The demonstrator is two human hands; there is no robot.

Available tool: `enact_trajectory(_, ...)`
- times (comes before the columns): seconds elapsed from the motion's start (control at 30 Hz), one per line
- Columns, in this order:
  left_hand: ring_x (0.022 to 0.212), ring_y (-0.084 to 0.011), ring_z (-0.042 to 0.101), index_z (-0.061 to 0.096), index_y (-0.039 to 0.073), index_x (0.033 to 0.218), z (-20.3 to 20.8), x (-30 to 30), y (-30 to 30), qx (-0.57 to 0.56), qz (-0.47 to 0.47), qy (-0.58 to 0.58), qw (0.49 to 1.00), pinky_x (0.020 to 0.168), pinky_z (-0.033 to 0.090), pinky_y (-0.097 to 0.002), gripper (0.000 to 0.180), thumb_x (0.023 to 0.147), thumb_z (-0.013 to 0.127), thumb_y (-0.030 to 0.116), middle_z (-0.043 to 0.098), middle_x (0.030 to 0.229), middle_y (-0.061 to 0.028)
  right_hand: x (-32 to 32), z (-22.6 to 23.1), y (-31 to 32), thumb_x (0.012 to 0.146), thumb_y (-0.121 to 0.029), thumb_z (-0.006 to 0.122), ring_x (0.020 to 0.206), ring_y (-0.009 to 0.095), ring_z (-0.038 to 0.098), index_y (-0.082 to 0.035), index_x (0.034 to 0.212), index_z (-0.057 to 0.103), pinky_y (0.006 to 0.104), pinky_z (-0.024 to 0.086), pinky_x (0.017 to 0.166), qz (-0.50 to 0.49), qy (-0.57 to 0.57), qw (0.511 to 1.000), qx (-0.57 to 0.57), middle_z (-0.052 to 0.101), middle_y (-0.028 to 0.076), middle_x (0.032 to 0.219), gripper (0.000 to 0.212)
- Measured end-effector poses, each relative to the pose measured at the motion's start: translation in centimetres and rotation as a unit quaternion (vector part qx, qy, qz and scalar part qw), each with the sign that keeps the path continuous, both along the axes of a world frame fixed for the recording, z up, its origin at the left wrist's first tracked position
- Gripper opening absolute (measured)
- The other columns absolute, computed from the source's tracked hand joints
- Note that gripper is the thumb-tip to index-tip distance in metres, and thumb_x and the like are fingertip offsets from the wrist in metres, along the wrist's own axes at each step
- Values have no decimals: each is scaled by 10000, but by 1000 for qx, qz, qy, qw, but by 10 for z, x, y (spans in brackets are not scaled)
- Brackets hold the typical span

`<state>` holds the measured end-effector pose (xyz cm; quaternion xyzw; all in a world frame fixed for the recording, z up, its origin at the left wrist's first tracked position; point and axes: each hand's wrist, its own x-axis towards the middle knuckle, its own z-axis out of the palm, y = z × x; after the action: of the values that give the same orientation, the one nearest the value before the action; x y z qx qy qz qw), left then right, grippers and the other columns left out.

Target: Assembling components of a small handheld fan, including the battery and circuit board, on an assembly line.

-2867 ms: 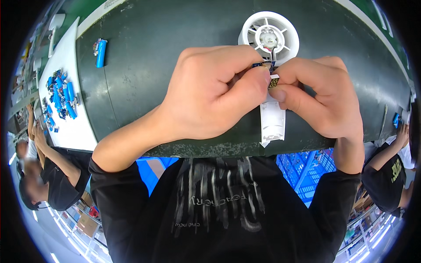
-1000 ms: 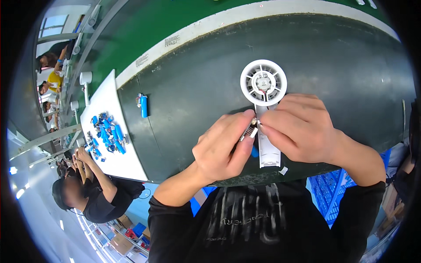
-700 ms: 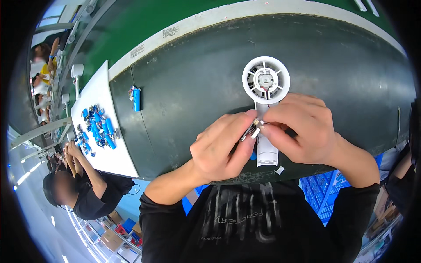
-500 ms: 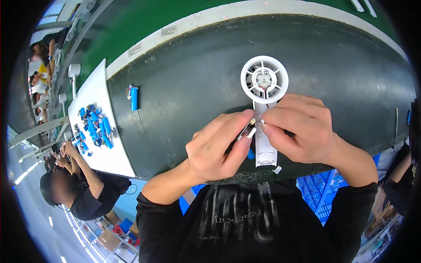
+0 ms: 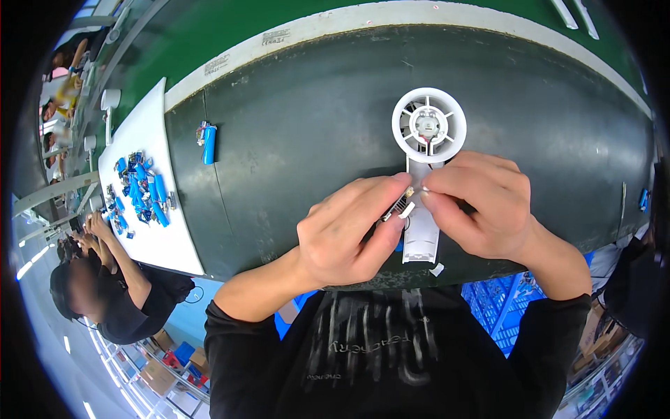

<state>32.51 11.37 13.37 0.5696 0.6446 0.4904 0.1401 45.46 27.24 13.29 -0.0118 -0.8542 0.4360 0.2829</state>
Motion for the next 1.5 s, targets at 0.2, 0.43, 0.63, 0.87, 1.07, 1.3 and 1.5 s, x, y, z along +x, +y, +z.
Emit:
enact_trajectory(0.2, 702, -228, 678, 638, -86, 1050, 1, 3, -2, -18, 16, -28, 999, 602, 547, -279, 335, 720, 679, -38, 678, 901, -183, 0, -5, -2, 697, 46, 707, 555, 223, 607, 11, 850, 627, 301, 470, 497, -10, 22, 1000, 14, 634, 110, 702, 176)
enact_trajectory(0.43, 648, -192, 661, 645, -81, 1038, -1, 9, -1, -5, 36, -48, 998, 572, 540, -259, 336, 711, 708, -31, 678, 866, -166, 0, -4, -1, 690, 42, 709, 490, 204, 538, -9, 818, 617, 296, 421, 479, 6, 18, 1000, 16, 573, 74, 611, 166)
enact_trajectory(0.63, 667, -214, 668, 650, -91, 1019, -2, 5, 3, 28, 21, 20, 999, 582, 548, -270, 341, 690, 718, -36, 676, 869, -176, 1, -1, -1, 696, 8, 711, 516, 222, 561, -14, 800, 613, 313, 437, 490, 7, -17, 1000, -2, 586, 79, 635, 144)
enact_trajectory(0.87, 666, -228, 666, 648, -99, 1005, -3, 2, 2, 36, 13, 59, 998, 578, 551, -284, 351, 666, 719, -40, 668, 863, -182, 0, -3, -5, 723, -11, 686, 560, 255, 603, -9, 803, 609, 337, 476, 515, 4, -4, 999, -45, 628, 96, 696, 111)
enact_trajectory(1.07, 631, -206, 647, 647, -101, 988, -2, 2, 2, 37, 10, 71, 997, 551, 541, -275, 344, 658, 724, -36, 662, 850, -180, 1, -4, -3, 683, 44, 694, 536, 234, 585, -9, 807, 619, 313, 464, 515, 23, -5, 999, -32, 609, 88, 660, 154)
enact_trajectory(1.3, 579, -173, 621, 656, -96, 979, -1, 3, 1, 22, 13, 58, 998, 512, 522, -259, 337, 658, 729, -23, 657, 826, -162, 0, -7, -5, 668, 48, 682, 519, 221, 568, -32, 793, 609, 317, 459, 518, 6, 16, 1000, -23, 593, 72, 637, 166)
enact_trajectory(1.5, 678, -225, 646, 608, -123, 1045, 6, 3, -4, -30, -14, 41, 999, 593, 527, -286, 337, 726, 678, -37, 664, 873, -223, 0, -7, -3, 649, 59, 667, 522, 241, 564, -25, 795, 600, 329, 467, 535, 29, 6, 1000, 8, 576, 69, 625, 181)
